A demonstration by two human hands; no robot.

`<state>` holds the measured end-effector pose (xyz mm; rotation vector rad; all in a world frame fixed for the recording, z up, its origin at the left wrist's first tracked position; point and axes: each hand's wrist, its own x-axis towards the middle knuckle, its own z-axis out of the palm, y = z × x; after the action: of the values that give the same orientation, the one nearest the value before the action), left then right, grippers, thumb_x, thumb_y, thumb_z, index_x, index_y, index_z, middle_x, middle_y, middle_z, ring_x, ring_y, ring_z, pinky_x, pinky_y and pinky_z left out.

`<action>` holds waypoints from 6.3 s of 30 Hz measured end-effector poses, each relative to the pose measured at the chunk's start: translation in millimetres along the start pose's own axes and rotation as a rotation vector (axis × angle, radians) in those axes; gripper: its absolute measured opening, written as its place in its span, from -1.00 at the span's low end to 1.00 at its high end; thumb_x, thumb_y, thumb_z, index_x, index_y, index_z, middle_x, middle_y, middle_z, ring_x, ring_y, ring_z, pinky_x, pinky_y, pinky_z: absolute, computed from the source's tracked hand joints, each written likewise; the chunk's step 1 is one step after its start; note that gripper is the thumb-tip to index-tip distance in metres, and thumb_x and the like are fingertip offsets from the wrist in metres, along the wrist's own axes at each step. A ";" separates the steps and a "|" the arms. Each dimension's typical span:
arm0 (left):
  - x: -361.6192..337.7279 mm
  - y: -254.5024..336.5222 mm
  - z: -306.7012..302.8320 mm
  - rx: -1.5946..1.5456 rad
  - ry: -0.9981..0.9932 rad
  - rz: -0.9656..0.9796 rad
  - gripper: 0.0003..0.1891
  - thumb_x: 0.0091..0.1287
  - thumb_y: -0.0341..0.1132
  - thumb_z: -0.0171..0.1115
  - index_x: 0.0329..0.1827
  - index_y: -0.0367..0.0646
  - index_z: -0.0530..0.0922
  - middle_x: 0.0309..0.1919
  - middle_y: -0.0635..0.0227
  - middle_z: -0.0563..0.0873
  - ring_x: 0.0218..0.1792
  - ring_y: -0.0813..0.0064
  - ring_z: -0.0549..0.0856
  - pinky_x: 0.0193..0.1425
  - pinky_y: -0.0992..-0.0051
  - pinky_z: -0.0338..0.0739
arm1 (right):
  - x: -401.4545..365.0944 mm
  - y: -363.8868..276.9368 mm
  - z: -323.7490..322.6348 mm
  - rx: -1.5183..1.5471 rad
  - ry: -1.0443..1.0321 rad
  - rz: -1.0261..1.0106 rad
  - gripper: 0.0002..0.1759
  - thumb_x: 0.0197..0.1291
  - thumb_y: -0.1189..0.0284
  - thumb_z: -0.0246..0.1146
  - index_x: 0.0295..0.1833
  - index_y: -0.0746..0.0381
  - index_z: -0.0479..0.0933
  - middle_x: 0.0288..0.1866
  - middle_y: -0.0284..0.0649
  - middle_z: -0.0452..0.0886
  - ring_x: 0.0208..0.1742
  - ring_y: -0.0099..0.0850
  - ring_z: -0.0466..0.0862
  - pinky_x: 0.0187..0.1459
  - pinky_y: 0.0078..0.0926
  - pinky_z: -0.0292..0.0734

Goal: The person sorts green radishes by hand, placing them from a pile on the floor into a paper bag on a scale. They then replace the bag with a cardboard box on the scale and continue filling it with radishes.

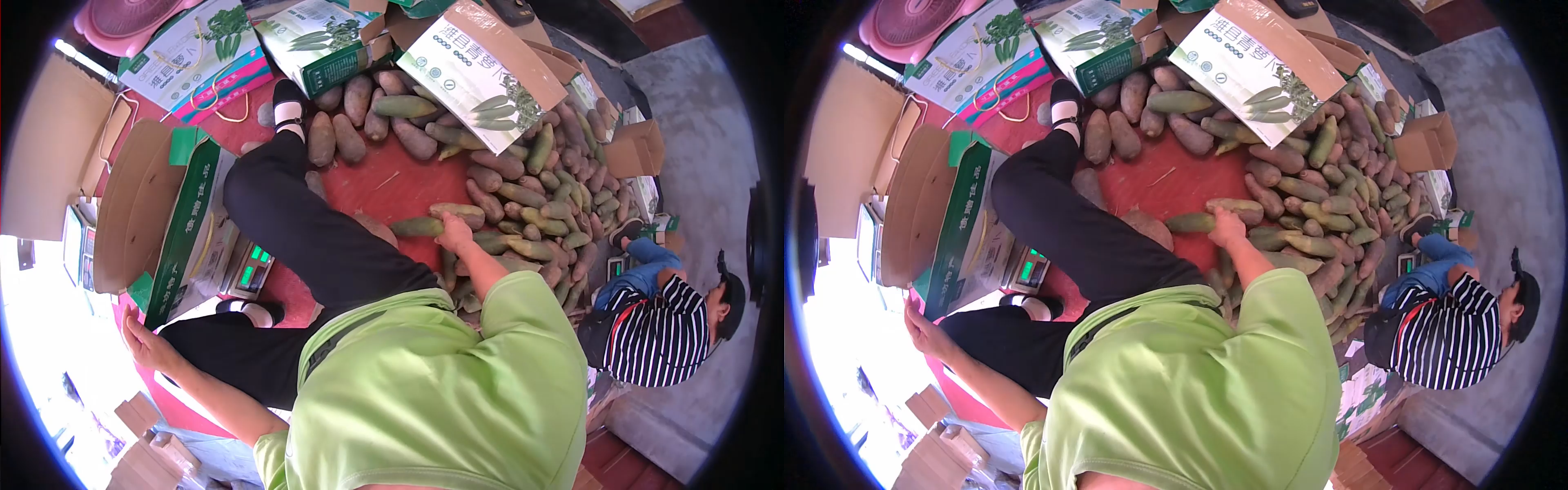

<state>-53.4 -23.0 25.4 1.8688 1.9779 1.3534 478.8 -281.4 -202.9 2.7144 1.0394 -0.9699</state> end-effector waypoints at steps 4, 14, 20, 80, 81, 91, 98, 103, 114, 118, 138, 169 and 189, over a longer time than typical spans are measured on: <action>2.6 -6.2 9.2 -0.122 0.069 -0.133 -0.73 0.49 -0.35 0.00 0.03 -0.34 0.60 -0.13 0.18 0.72 -0.11 0.46 0.68 0.01 0.53 0.59 | -1.5 -4.8 -6.7 -0.020 -0.002 -0.016 -0.24 -0.22 0.31 0.52 0.19 0.15 0.42 0.11 -0.04 0.58 0.18 -0.09 0.54 0.20 -0.20 0.45; -0.7 13.1 5.8 -0.085 0.116 0.033 -0.77 0.46 -0.28 0.10 -0.09 -0.23 0.66 -0.27 0.31 0.73 -0.20 0.55 0.69 -0.10 0.56 0.54 | 4.8 -5.1 -8.6 0.003 -0.040 -0.085 -0.30 -0.16 0.39 0.48 0.17 0.19 0.39 0.06 0.01 0.61 0.15 -0.10 0.58 0.15 -0.23 0.44; -1.0 15.7 5.9 -0.064 0.112 0.045 -0.76 0.45 -0.26 0.12 -0.09 -0.22 0.67 -0.28 0.30 0.74 -0.22 0.55 0.69 -0.13 0.57 0.54 | 12.7 3.3 -1.9 -0.008 0.021 -0.152 -0.33 -0.16 0.34 0.48 0.14 0.12 0.41 0.04 -0.03 0.61 0.14 -0.07 0.56 0.10 -0.14 0.49; 1.7 52.8 4.1 0.343 -0.301 0.358 -0.77 0.25 -0.36 0.25 -0.04 -0.20 0.61 -0.19 0.22 0.66 -0.08 0.18 0.58 0.11 0.21 0.38 | -15.8 -453.9 -187.9 0.584 0.015 -1.171 -0.69 0.05 0.29 0.33 -0.09 0.17 0.62 -0.24 -0.15 0.68 -0.09 -0.17 0.65 -0.02 -0.21 0.53; 4.6 58.3 6.3 0.359 -0.350 0.379 -0.76 0.25 -0.36 0.26 -0.04 -0.20 0.60 -0.20 0.22 0.66 -0.08 0.18 0.58 0.14 0.21 0.37 | -15.0 -453.5 -187.7 0.616 0.049 -1.174 -0.70 0.05 0.32 0.32 -0.10 0.20 0.61 -0.28 -0.16 0.67 -0.15 -0.18 0.66 -0.07 -0.20 0.53; 33.7 83.9 27.3 0.415 -0.631 0.300 -0.89 0.12 -0.42 0.29 -0.37 -0.24 0.55 -0.41 0.17 0.54 -0.29 0.10 0.55 -0.19 0.20 0.37 | -3.9 -456.1 -201.2 0.817 0.165 -1.133 -0.72 0.04 0.41 0.33 -0.12 0.27 0.57 -0.27 -0.16 0.63 -0.17 -0.17 0.64 -0.12 -0.24 0.51; 40.6 67.9 10.0 0.371 -0.683 0.204 -0.89 0.10 -0.45 0.29 -0.42 -0.31 0.54 -0.42 0.11 0.52 -0.34 0.05 0.55 -0.29 0.17 0.37 | -4.6 -464.5 -211.3 0.746 0.245 -1.155 -0.66 0.02 0.44 0.35 -0.04 0.25 0.54 -0.10 -0.13 0.55 0.00 -0.16 0.56 0.02 -0.20 0.47; 43.6 71.9 9.1 0.352 -0.686 0.235 -0.89 0.10 -0.47 0.29 -0.43 -0.32 0.53 -0.43 0.10 0.51 -0.34 0.03 0.54 -0.29 0.17 0.37 | -18.7 -492.1 -222.5 0.564 0.293 -1.239 -0.53 -0.02 0.44 0.37 0.07 0.22 0.48 0.04 -0.15 0.50 0.10 -0.16 0.51 0.08 -0.20 0.46; 48.4 81.4 7.3 0.368 -0.715 0.306 -0.86 0.07 -0.45 0.33 -0.44 -0.32 0.53 -0.45 0.07 0.48 -0.36 0.01 0.54 -0.30 0.17 0.38 | -40.4 -584.8 -217.1 0.117 0.611 -1.432 -0.53 0.06 0.48 0.21 0.16 0.14 0.44 0.24 -0.14 0.47 0.15 -0.19 0.52 0.10 -0.17 0.45; 51.5 78.7 5.7 0.418 -0.754 0.268 -0.90 0.09 -0.42 0.31 -0.44 -0.25 0.56 -0.44 0.14 0.50 -0.32 0.06 0.53 -0.20 0.17 0.38 | -30.7 -608.8 -202.5 -0.215 0.328 -1.327 -0.73 0.05 0.45 0.16 -0.10 0.12 0.61 -0.22 -0.18 0.68 -0.10 -0.23 0.68 -0.10 -0.20 0.56; 55.9 -2.5 -63.2 0.413 -0.464 0.231 -0.90 0.20 -0.25 0.23 -0.43 -0.01 0.63 -0.47 0.30 0.51 -0.30 0.23 0.59 -0.15 0.26 0.45 | -92.3 -646.2 -191.6 -0.419 0.546 -1.526 -0.82 -0.02 0.44 0.18 -0.30 0.09 0.67 -0.27 -0.13 0.69 -0.16 -0.12 0.70 -0.18 -0.15 0.61; -286.5 -146.7 -364.6 0.882 -0.658 -0.642 -0.88 0.17 -0.41 0.20 -0.28 -0.19 0.66 -0.39 0.17 0.60 -0.28 0.10 0.59 -0.15 0.21 0.47 | -384.0 -566.1 186.8 -0.584 -0.394 -1.968 -0.73 0.02 0.26 0.30 -0.24 0.22 0.68 -0.20 -0.09 0.71 -0.13 -0.19 0.70 -0.12 -0.13 0.56; -12.7 0.0 -85.9 0.168 -0.371 0.106 -0.83 0.23 -0.51 0.18 -0.14 -0.26 0.62 -0.18 0.13 0.66 -0.10 0.10 0.62 0.00 0.24 0.48 | -5.3 -454.5 -263.0 0.214 0.318 -1.175 -0.75 0.07 0.23 0.25 -0.21 0.13 0.65 -0.30 -0.14 0.69 -0.22 -0.24 0.69 -0.19 -0.30 0.53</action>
<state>-103.0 -77.9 70.8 2.1375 1.8709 0.8016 332.3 138.7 76.1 2.2681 2.8555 -0.7011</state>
